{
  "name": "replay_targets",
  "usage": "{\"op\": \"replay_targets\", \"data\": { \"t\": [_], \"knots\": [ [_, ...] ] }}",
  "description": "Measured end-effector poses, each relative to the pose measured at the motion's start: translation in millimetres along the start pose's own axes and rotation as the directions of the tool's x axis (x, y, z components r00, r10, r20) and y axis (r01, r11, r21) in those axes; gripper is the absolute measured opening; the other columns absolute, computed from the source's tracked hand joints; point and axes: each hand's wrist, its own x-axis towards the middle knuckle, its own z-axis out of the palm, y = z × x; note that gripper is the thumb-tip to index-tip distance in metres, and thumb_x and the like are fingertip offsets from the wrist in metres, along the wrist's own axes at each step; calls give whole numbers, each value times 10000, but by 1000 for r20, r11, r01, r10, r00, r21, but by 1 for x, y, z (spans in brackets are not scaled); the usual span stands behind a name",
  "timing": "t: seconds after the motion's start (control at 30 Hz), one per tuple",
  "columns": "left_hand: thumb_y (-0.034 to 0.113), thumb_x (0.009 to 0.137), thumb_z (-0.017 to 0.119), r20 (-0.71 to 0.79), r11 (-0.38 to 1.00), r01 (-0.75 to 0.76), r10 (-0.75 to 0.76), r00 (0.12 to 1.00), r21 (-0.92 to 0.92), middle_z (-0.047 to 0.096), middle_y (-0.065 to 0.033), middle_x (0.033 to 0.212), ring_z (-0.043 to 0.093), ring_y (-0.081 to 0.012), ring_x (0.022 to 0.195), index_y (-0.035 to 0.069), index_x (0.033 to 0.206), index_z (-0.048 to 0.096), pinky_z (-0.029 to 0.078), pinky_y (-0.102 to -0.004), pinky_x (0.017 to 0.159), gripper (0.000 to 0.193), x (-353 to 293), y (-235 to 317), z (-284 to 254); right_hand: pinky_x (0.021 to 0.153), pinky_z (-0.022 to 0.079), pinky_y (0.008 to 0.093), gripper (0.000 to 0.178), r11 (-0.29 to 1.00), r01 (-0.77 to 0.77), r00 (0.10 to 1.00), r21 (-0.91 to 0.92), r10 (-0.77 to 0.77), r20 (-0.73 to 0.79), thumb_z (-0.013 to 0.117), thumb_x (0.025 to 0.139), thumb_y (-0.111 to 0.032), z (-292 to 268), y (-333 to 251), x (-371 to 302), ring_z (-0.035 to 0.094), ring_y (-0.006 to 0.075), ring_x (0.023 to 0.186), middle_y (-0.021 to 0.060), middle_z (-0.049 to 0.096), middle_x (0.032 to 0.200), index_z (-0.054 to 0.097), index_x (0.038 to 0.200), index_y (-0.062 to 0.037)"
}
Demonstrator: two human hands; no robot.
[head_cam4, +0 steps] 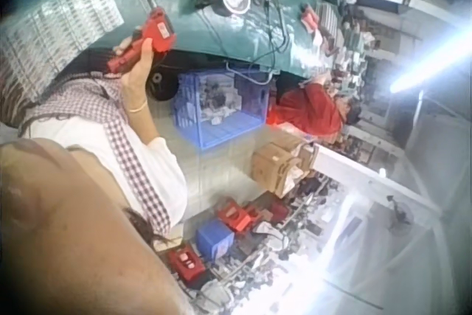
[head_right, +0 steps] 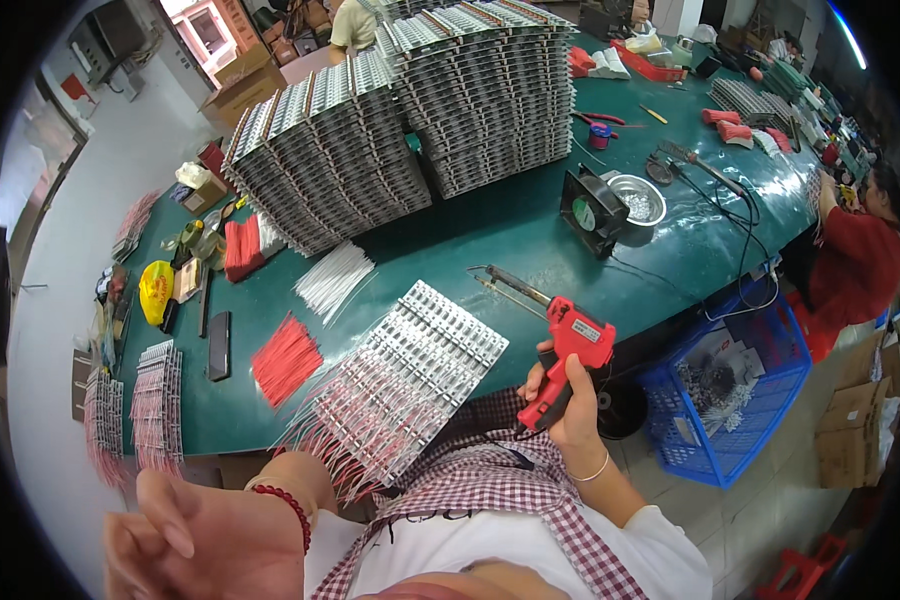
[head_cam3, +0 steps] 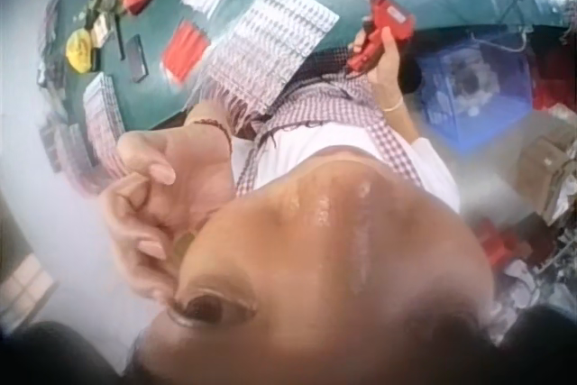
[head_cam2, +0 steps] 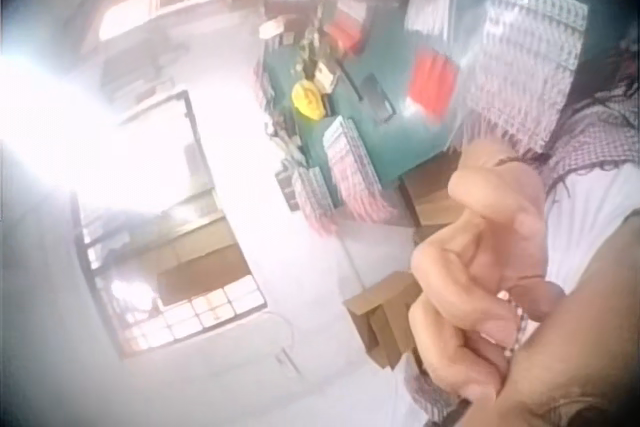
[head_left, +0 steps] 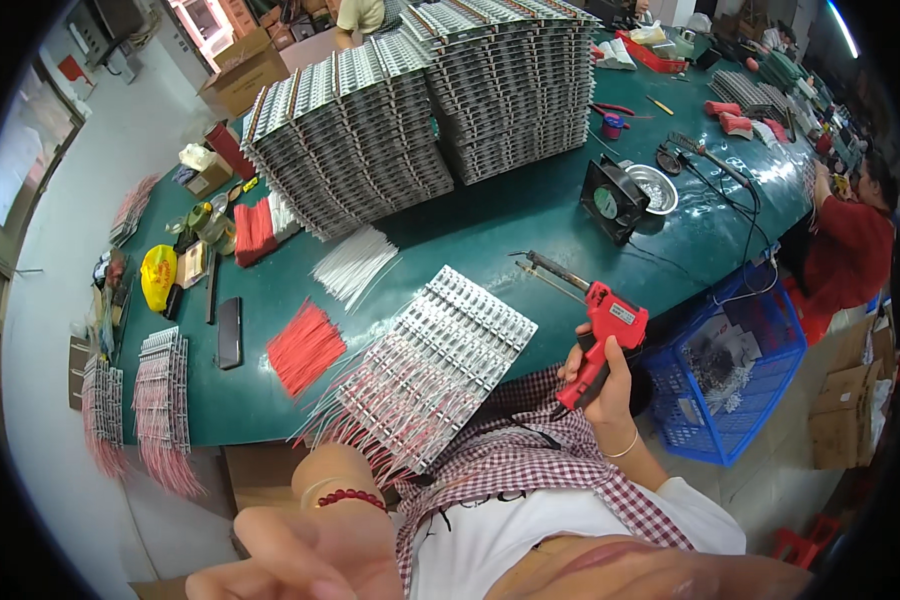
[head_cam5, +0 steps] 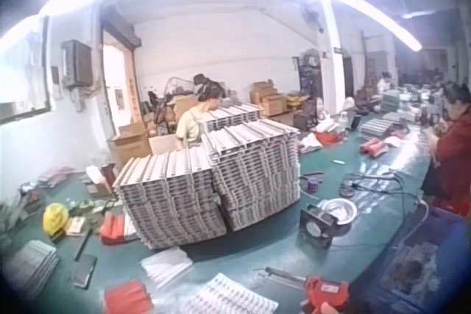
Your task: The person uses a soldering iron to attach red and white wires to a white plastic grid. They repeatedly pick up individual wires, place them into the grid slots, and apply the soldering iron to secure them.
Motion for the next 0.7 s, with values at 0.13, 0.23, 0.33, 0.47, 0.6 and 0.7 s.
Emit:
{"op": "replay_targets", "data": {
  "t": [0.13, 0.23, 0.33, 0.47, 0.6, 0.7],
  "knots": [
    [259, 879, 566, -7, 990, 33, -32, 999, 139, 478, 227, 1252, 439, -65, 1062, 347, 1209, 531, 339, -400, 799, 343, -9, 16, 0, 640, 518, 332, 427, 997, 34, 997, -69, -39, -70, 420, 974, -406, -14, -10, -13, 548, 172, 578, 103, 555, 675, 475, 1135, -14],
    [259, 875, 573, -373, 730, -538, 401, 837, -422, 485, 225, 1238, 447, -64, 1042, 355, 1202, 530, 332, -390, 814, 344, 15, -14, 35, 636, 513, 328, 416, 997, 65, 993, -40, -68, -93, 414, 978, -401, -21, -15, -22, 538, 167, 574, 94, 549, 669, 476, 1131, -19],
    [276, 882, 561, -269, 850, -397, 315, 910, -346, 490, 217, 1233, 452, -63, 1060, 365, 1203, 527, 329, -377, 818, 335, 9, 12, 27, 626, 504, 320, 396, 994, 97, 987, -42, -101, -126, 399, 987, -391, -22, -19, -30, 528, 156, 570, 81, 545, 667, 480, 1127, -29],
    [212, 839, 634, -12, 991, -80, 81, 997, 105, 476, 221, 1266, 447, -60, 1109, 368, 1220, 520, 324, -368, 828, 427, -12, 57, -12, 626, 501, 314, 397, 988, 134, 980, -81, -144, -136, 396, 990, -391, -25, -22, -38, 527, 150, 569, 74, 546, 669, 480, 1135, -31],
    [134, 767, 715, -123, 860, -393, 374, 919, -326, 484, 234, 1229, 445, -60, 1089, 361, 1206, 525, 329, -375, 826, 529, 10, 19, 3, 639, 495, 318, 410, 990, 131, 982, -52, -137, -131, 403, 986, -402, -21, -18, -40, 524, 148, 581, 74, 545, 677, 482, 1145, -32],
    [147, 758, 731, -109, 918, -308, 290, 951, -249, 485, 236, 1212, 438, -64, 1096, 352, 1204, 527, 331, -387, 820, 531, 7, 30, -6, 651, 464, 310, 416, 995, 95, 985, -41, -100, -141, 420, 978, -408, -14, -15, -37, 504, 148, 605, 77, 543, 699, 478, 1148, -32]
  ]
}}
